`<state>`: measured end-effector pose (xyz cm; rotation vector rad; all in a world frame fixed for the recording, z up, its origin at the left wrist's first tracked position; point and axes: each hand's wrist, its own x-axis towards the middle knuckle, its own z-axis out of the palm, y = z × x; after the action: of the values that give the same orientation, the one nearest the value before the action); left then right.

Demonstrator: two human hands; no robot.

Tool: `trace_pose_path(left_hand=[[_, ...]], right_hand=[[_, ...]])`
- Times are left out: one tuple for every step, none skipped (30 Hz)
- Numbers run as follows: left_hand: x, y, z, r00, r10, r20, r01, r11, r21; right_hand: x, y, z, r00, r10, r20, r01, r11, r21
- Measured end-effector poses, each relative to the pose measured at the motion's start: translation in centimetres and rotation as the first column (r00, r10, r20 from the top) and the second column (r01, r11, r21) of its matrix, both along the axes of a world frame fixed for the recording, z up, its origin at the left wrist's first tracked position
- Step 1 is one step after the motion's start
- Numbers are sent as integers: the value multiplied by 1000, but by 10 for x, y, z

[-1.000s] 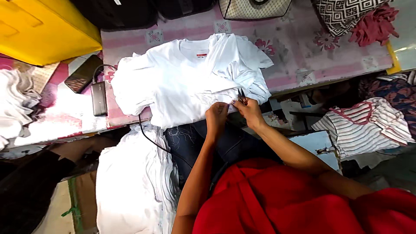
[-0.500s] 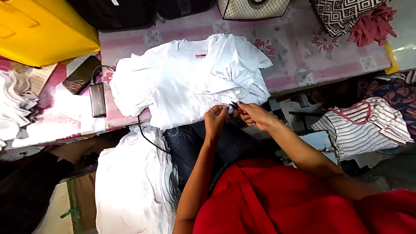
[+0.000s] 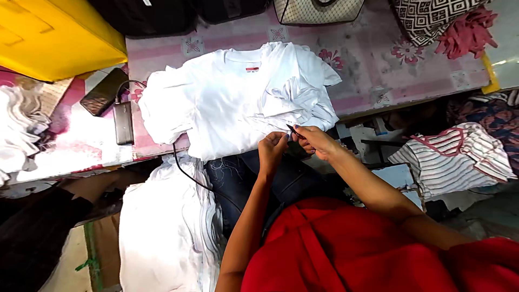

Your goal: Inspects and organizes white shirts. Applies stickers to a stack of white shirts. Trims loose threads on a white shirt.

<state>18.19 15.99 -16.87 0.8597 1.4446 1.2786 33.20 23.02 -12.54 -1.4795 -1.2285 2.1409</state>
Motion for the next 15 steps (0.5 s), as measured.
trace_pose_path(left_hand=[[-1,-2,0,1000,-10,-8,10,1000,-2],[-3,-4,3,999,-40,-29,40,999,-9],[-7,-8,8,994,-90,-65,89,996,-23],[-10,-11,13,985,-142,-103,138,990,-42],[-12,-16,18,972,-185,-142,178,982,-61],[-14,-20,20,959,-226,-172,215,973,-80],[-15,-22,21,944,-265,-194,250,963,-100],[-15,-24,21,925,-316,-212,296,948,-121],[-14,-24,21,896,-383,-223,359,923,-142],[-11,-22,21,865,-445,-231,420,895,-152],[-7,-21,21,841,-488,-236,462,873,-159],[-2,-20,21,830,-506,-234,480,862,-163],[2,-18,21,834,-498,-237,475,867,-150],[6,-18,21,847,-471,-245,452,882,-132],[9,-18,21,868,-416,-271,403,909,-104]], right_hand=[[0,0,1,1000,9,8,-9,1000,12],[2,1,3,999,31,20,-32,998,50],[4,1,5,996,74,43,-79,988,132],[9,1,6,989,127,77,-143,951,274],[14,2,4,976,171,133,-214,862,460],[19,4,2,958,193,210,-284,715,639],[21,7,-2,938,172,300,-345,533,773],[21,11,-6,915,124,385,-403,348,846],[21,16,-10,884,74,462,-467,188,864],[20,22,-13,863,43,503,-505,89,859],[18,27,-15,856,33,517,-518,50,854],[16,32,-15,857,40,514,-516,55,855],[15,37,-14,859,59,509,-513,92,854],[14,41,-11,860,89,503,-511,154,846],[14,45,-7,862,124,491,-506,225,833]])
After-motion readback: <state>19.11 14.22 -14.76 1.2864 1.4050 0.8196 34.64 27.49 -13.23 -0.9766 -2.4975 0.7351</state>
